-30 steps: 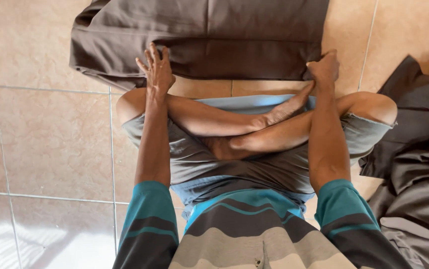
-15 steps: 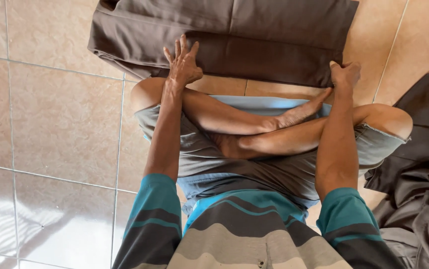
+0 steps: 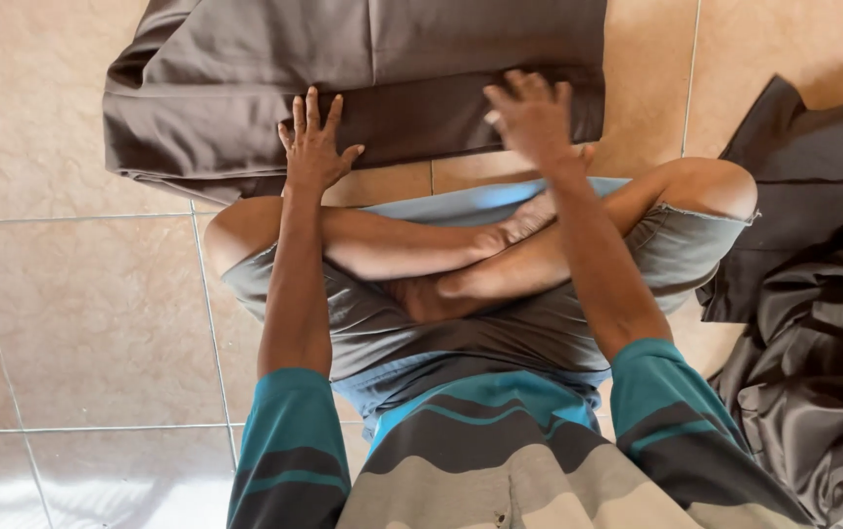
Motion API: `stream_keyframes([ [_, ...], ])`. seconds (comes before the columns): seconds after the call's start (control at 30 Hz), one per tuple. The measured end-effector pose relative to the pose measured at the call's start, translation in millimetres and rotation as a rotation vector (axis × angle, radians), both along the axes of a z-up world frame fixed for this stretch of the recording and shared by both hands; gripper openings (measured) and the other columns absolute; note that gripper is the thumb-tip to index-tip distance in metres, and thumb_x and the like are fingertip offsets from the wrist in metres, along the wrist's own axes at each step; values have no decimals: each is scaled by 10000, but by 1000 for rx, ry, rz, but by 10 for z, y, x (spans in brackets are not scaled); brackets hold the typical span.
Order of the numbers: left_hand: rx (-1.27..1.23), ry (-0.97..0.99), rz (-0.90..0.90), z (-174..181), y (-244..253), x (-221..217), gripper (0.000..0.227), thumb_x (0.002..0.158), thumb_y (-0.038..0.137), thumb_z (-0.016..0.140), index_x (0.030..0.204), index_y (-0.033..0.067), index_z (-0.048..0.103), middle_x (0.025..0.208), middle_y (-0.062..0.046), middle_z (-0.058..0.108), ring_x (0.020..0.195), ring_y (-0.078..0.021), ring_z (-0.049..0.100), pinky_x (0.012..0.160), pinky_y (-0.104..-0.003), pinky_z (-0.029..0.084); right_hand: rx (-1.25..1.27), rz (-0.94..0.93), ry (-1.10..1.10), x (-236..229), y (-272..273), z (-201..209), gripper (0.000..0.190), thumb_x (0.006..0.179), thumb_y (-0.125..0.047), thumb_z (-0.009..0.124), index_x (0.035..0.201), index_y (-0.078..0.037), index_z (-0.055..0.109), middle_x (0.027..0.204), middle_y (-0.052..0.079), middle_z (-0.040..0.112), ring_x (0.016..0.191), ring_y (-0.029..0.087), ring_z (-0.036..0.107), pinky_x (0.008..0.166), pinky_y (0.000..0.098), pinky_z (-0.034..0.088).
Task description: A person sitting on a mat on the floor folding brown trousers and stacking them.
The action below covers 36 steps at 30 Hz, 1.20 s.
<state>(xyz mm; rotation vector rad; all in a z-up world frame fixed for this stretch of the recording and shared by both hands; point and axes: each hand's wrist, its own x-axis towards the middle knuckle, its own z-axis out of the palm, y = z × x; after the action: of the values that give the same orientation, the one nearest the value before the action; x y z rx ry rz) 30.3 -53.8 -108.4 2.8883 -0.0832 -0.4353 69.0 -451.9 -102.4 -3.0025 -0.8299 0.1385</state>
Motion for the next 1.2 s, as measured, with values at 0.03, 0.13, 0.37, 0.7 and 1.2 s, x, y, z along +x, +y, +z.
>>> stream_keyframes([
  [0.03,0,5,6,4,2,0,910,947,567,705,1674,294,232,1722,-90,7,1578,-398,45,1172,-775,160,66,-117,-186,65,-256,-126,403,930,-336,643,1326,-265,641,1421,69,561,1235,336,510,937,600,397],
  [0.13,-9,1,13,-11,-3,11,909,939,564,712,1670,289,247,1719,-97,17,1576,-398,45,1166,-783,156,166,-559,-239,203,-798,-181,231,947,-233,677,1170,-174,669,1218,138,658,1066,366,619,839,544,508],
  [0.37,62,-314,-125,152,-104,-91,940,878,377,882,1635,159,370,1674,-205,194,1513,-452,279,1128,-742,298,483,-958,30,445,-1412,-1044,304,887,-357,798,977,-72,744,922,206,768,899,459,711,797,532,524],
  [0.7,-66,-291,-57,-327,-420,-92,743,876,398,817,1530,232,506,1631,-159,357,1479,-417,343,1134,-702,287,529,-1105,195,440,-1362,-902,339,764,-462,884,876,-162,772,828,22,765,792,200,734,719,397,560],
  [1.2,149,-322,166,-39,244,266,746,964,394,822,1588,316,421,1650,-129,193,1491,-441,273,1104,-738,344,489,-1090,93,456,-1452,-925,320,869,-416,860,828,-129,725,782,27,725,767,194,702,688,449,542],
])
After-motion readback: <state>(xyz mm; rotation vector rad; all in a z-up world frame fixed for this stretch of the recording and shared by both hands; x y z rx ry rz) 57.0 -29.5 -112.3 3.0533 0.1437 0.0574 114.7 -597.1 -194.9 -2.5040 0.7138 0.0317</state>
